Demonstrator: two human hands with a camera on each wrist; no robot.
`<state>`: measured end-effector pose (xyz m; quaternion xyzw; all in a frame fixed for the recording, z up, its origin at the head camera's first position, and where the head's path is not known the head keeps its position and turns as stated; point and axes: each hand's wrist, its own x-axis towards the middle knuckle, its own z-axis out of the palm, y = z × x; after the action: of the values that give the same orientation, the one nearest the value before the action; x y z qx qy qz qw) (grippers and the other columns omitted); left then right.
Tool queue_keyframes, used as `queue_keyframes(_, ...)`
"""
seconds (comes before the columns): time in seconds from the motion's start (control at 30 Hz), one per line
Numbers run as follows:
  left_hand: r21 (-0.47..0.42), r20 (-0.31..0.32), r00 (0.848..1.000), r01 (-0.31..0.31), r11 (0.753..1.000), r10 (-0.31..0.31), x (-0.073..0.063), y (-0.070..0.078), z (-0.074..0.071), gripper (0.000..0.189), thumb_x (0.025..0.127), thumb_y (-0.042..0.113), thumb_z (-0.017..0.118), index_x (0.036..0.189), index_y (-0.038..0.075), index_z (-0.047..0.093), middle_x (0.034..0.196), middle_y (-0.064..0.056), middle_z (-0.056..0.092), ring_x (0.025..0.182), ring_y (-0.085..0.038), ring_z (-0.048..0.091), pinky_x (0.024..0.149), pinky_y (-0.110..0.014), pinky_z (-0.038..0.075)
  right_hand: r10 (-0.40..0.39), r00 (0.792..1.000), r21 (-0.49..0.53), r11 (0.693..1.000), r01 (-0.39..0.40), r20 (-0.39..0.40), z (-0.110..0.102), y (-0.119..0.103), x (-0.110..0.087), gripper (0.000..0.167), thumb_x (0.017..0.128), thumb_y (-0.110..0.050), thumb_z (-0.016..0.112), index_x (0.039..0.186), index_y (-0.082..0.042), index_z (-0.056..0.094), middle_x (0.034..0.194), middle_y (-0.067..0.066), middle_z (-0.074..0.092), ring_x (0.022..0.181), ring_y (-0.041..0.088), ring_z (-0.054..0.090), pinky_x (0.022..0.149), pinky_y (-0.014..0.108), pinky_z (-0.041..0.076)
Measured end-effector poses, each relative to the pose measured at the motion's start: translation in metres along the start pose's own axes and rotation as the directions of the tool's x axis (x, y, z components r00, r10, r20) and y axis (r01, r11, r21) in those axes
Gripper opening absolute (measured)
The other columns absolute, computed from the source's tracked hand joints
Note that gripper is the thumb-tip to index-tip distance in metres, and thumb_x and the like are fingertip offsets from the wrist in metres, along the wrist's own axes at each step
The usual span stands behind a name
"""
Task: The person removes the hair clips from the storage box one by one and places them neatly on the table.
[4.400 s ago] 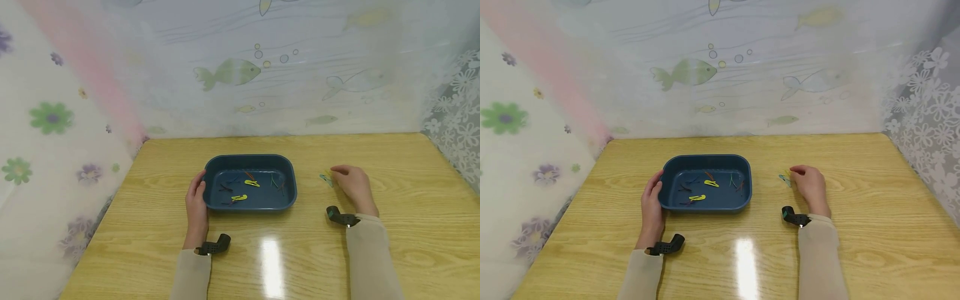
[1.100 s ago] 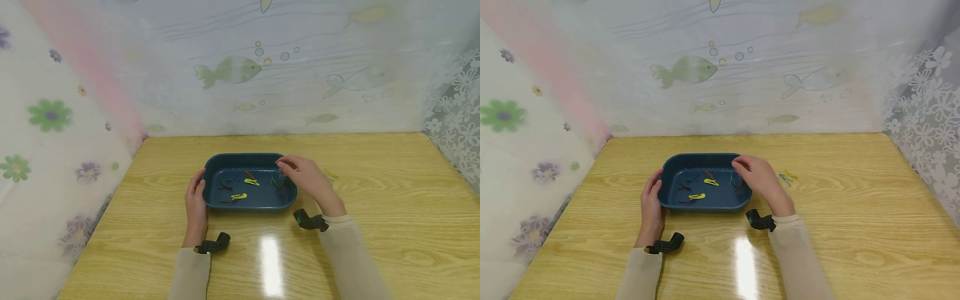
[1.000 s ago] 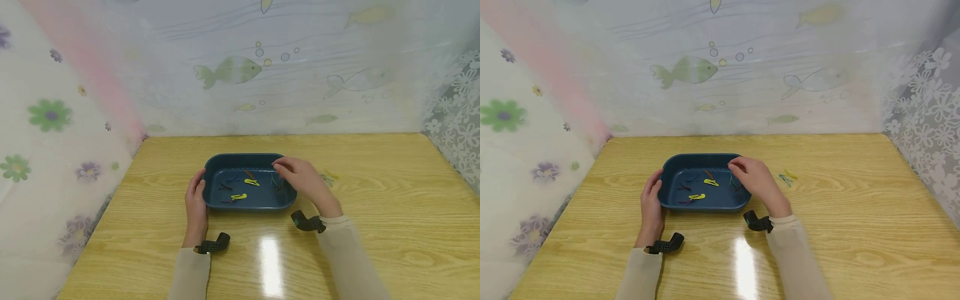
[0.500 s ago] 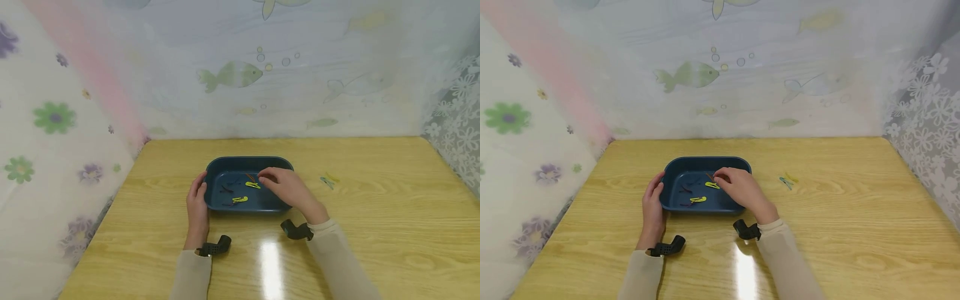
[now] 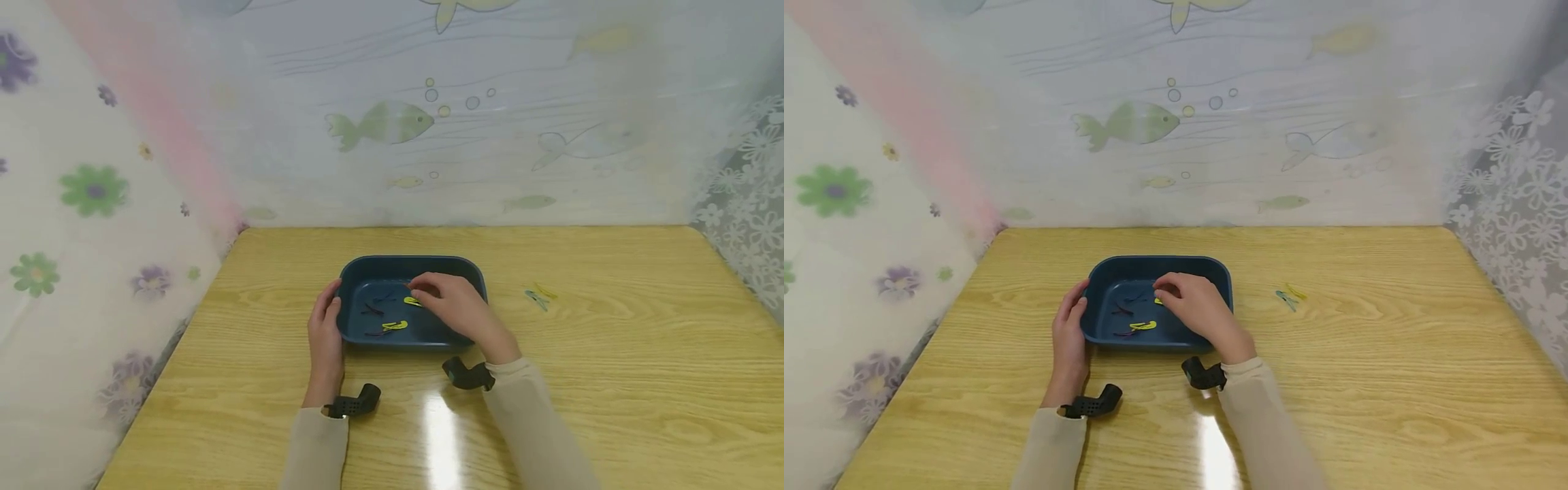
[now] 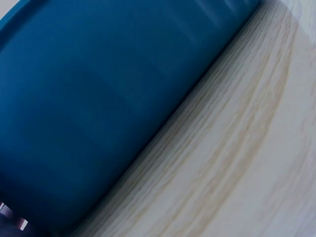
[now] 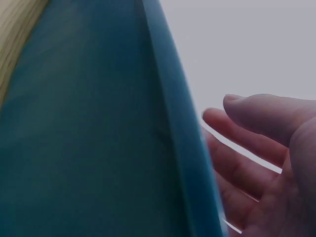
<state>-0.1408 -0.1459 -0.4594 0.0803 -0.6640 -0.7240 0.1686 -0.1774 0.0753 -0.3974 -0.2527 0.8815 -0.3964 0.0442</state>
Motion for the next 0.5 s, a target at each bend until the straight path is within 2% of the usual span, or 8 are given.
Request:
queue_keyframes(0.23, -0.018, 0.003, 1.0, -0.001, 1.0, 0.001, 0.0, 0.0, 0.002, 0.03, 0.096, 0.021, 0.04, 0.122, 0.02, 0.053, 0.126, 0.009, 0.047, 0.119, -0.004, 0.037, 0.1, -0.026, 0.027, 0.026, 0.999, -0.012, 1.0, -0.025, 0.047, 0.011, -0.005, 0.006, 0.023, 0.089, -0.027, 0.055, 0.108, -0.018, 0.061, 0.1, -0.009, 0.06, 0.088, 0.007, 0.055, 0.076, 0.028, 0.044)
queue_keyframes(0.4, -0.007, 0.007, 1.0, 0.02, 1.0, -0.02, 0.0, 0.002, 0.001, 0.03, 0.096, 0.021, 0.039, 0.123, 0.02, 0.053, 0.126, 0.01, 0.047, 0.12, -0.004, 0.036, 0.101, -0.026, 0.026, 0.029, 0.989, -0.071, 0.997, -0.019, 0.145, 0.022, -0.006, 0.011, 0.027, 0.088, -0.023, 0.056, 0.113, -0.013, 0.06, 0.098, -0.007, 0.06, 0.084, 0.009, 0.054, 0.073, 0.028, 0.044)
queue_keyframes(0.5, 0.006, 0.008, 0.999, 0.041, 0.999, -0.041, -0.002, 0.009, 0.001, 0.031, 0.096, 0.018, 0.038, 0.125, 0.017, 0.051, 0.128, 0.009, 0.046, 0.121, -0.005, 0.034, 0.101, -0.027, 0.025, 0.026, 0.98, -0.134, 0.991, 0.001, 0.195, 0.029, -0.006, 0.015, 0.026, 0.087, -0.018, 0.056, 0.113, -0.012, 0.06, 0.095, -0.006, 0.06, 0.083, 0.009, 0.055, 0.073, 0.028, 0.044)
